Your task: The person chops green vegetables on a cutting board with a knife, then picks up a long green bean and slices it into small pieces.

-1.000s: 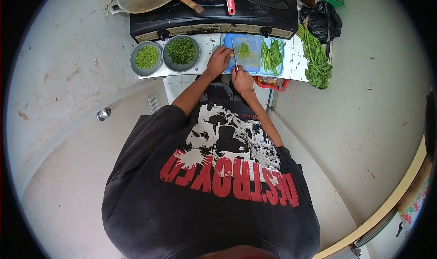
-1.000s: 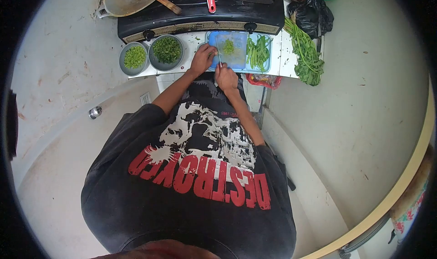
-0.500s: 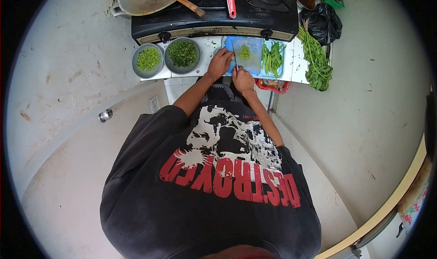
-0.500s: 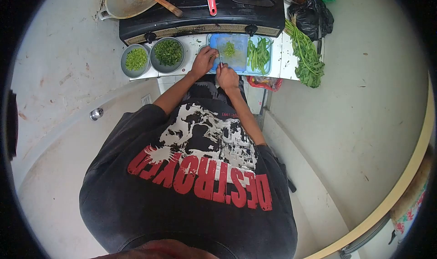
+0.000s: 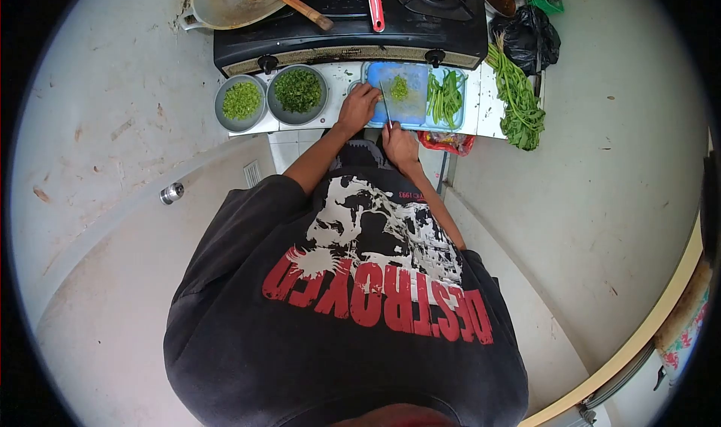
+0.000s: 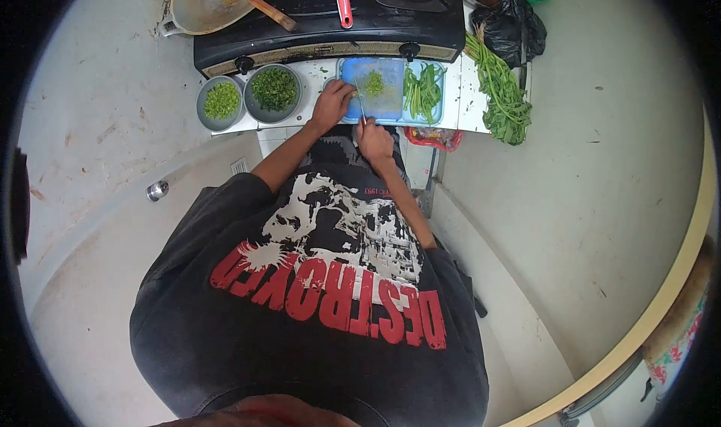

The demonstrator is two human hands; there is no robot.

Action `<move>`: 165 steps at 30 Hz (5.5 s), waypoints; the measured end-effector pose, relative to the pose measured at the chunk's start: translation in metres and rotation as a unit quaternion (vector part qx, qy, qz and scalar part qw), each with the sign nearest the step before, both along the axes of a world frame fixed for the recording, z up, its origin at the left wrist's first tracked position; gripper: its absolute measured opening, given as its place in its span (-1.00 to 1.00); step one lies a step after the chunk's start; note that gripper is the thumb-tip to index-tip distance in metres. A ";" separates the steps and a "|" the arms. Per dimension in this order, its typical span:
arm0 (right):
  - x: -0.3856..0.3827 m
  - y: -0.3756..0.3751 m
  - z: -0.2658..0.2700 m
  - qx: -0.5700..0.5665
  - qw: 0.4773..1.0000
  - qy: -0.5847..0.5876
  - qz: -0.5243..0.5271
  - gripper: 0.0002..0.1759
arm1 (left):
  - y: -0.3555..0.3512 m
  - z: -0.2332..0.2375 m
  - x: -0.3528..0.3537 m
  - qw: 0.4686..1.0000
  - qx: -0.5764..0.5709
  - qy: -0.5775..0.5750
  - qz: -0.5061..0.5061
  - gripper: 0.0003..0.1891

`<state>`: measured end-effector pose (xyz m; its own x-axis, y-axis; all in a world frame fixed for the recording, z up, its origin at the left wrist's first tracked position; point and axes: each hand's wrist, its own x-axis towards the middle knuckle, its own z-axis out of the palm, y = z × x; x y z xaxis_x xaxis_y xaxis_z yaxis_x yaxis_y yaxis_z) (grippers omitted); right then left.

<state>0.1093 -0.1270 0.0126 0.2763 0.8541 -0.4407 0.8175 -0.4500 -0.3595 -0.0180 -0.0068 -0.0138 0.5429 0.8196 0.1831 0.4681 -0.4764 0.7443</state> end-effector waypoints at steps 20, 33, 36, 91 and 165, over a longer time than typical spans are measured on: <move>-0.002 0.012 0.004 0.041 0.999 0.000 -0.001 -0.53 | -0.003 0.000 0.002 0.999 -0.011 -0.031 0.029 -0.87; -0.001 0.024 0.008 0.031 0.999 0.018 0.001 -0.55 | -0.003 -0.004 0.003 0.999 -0.007 -0.017 0.034 -0.86; -0.002 0.017 0.010 0.013 1.000 0.004 0.002 -0.55 | -0.004 -0.002 0.003 0.999 -0.009 -0.010 0.043 -0.84; -0.003 0.026 -0.006 0.063 0.998 0.014 -0.004 -0.59 | -0.003 -0.003 0.001 1.000 -0.006 -0.001 0.019 -0.79; -0.003 0.002 0.008 0.037 0.999 0.018 0.005 -0.54 | -0.005 -0.001 0.001 0.999 -0.024 -0.011 0.031 -0.78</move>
